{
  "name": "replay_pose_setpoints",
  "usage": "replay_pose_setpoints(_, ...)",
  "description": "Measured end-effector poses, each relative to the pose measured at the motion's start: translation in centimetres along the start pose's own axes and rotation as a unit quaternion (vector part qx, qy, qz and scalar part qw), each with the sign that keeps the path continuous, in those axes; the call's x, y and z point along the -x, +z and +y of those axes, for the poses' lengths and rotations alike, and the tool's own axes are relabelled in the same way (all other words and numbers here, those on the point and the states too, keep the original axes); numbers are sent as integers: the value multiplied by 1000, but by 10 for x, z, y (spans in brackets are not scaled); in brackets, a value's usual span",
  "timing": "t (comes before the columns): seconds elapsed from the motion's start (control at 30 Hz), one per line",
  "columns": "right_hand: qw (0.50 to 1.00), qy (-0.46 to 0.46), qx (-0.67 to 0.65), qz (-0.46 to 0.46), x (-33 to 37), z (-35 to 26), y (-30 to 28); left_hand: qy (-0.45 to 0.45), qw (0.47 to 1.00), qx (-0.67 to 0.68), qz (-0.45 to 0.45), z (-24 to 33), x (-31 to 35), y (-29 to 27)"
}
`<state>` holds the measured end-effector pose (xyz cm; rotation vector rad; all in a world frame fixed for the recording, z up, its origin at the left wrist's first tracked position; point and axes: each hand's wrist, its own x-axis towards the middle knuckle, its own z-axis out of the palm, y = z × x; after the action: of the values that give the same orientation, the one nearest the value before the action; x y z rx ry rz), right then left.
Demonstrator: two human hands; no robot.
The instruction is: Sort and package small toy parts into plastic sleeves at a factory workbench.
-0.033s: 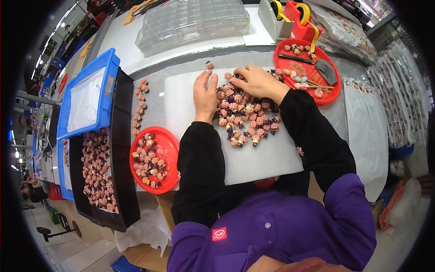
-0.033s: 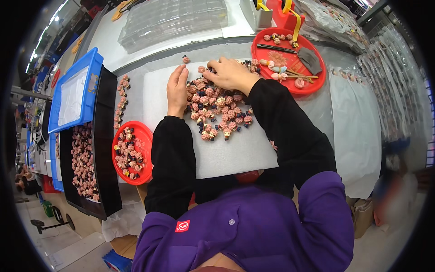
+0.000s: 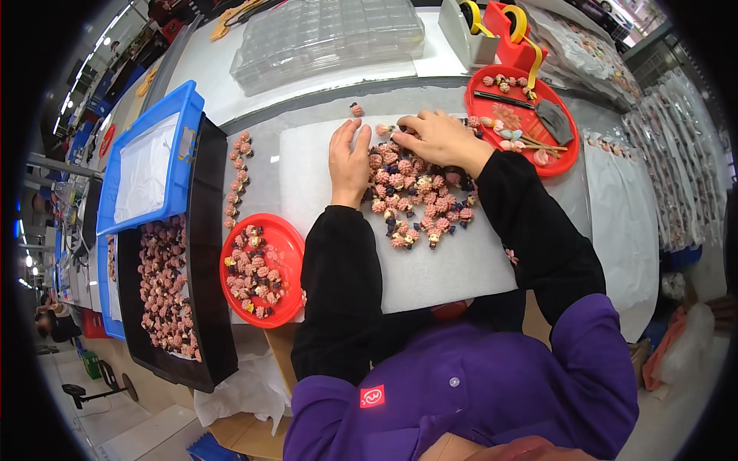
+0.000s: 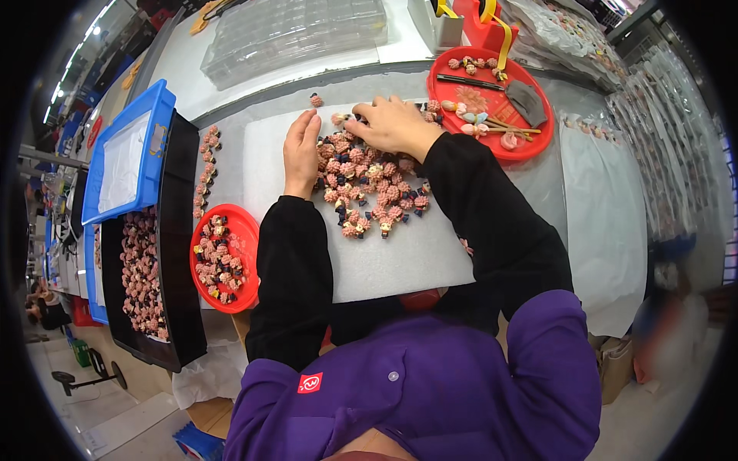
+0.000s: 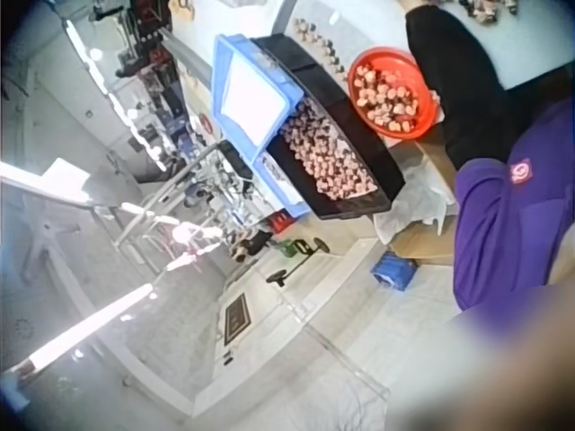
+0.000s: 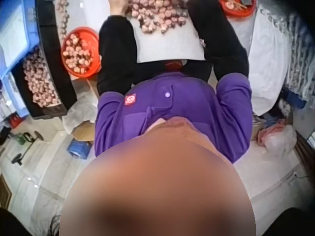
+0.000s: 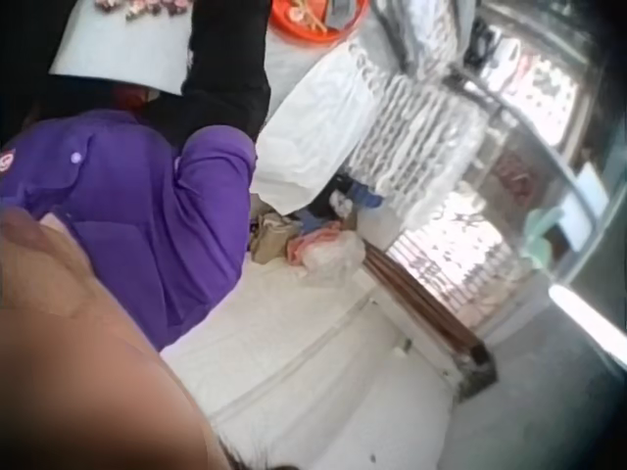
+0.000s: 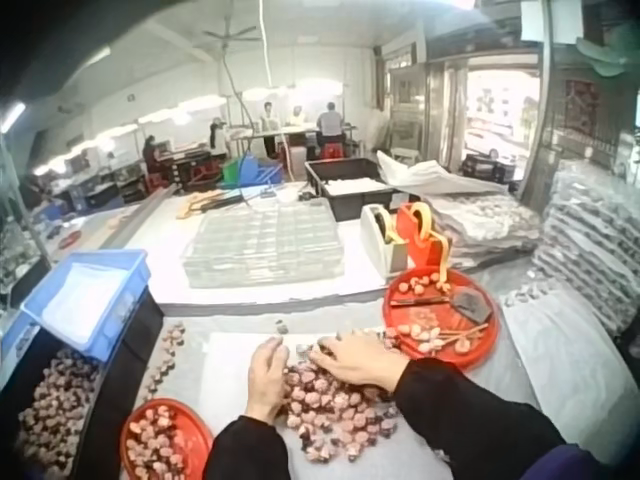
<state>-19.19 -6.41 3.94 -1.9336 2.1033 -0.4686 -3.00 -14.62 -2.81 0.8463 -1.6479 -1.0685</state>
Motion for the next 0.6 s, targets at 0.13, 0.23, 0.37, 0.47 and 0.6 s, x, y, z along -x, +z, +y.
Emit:
replay_pose_setpoints(0.13, 991, 32, 102, 77, -17, -9, -18, -12, 1000, -9, 11, 1, 0, -6)
replay_pose_setpoints(0.23, 994, -60, 13, 96, -66, 22, 2, -46, 999, 18, 16, 11, -2, 4)
replay_pose_setpoints(0.37, 984, -151, -30, 84, -101, 9, 43, -36, 996, 21, 74, 16, -1, -2)
replay_pose_setpoints(0.47, 981, -186, -51, -22, -106, 1, 45, -8, 997, -44, 57, 9, -3, 1)
replay_pose_setpoints(0.6, 973, -211, -90, -27, -68, -26, 36, -35, 999, 22, 25, 10, -2, -9)
